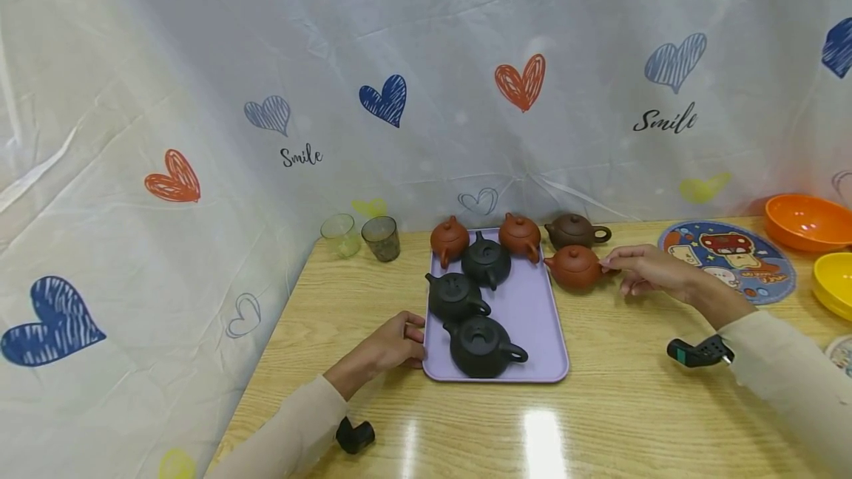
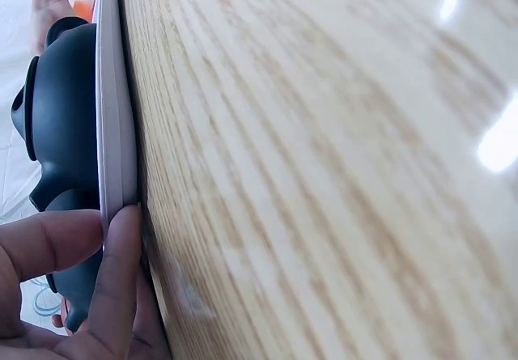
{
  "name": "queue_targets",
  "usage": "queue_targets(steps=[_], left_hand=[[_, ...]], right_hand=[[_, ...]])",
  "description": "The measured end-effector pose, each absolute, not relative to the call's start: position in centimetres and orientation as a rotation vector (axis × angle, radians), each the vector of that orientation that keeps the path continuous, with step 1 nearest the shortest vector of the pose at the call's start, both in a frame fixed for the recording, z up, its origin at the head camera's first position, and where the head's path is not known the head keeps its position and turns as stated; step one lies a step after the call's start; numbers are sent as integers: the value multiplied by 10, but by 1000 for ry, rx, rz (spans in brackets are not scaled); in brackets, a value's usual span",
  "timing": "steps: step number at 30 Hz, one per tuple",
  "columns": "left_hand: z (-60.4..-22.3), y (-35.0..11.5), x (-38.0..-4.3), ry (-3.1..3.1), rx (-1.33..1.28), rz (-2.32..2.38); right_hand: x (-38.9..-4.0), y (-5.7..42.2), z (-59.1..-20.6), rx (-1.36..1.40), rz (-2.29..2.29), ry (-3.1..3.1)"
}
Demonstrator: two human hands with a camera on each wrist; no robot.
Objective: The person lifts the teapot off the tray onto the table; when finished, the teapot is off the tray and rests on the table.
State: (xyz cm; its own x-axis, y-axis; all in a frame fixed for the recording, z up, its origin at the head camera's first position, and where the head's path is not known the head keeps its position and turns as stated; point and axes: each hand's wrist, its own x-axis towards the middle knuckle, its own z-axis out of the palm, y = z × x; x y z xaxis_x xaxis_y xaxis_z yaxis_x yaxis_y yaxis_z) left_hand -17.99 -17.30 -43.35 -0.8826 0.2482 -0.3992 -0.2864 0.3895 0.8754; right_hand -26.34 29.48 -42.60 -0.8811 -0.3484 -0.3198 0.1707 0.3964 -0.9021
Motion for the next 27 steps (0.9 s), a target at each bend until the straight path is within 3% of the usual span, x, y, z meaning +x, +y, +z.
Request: queue_targets(steps=[27], left_hand=[[-432, -173, -179, 2173, -18, 1510]], right_hand=[[-254, 303, -428, -104, -1552, 2255]])
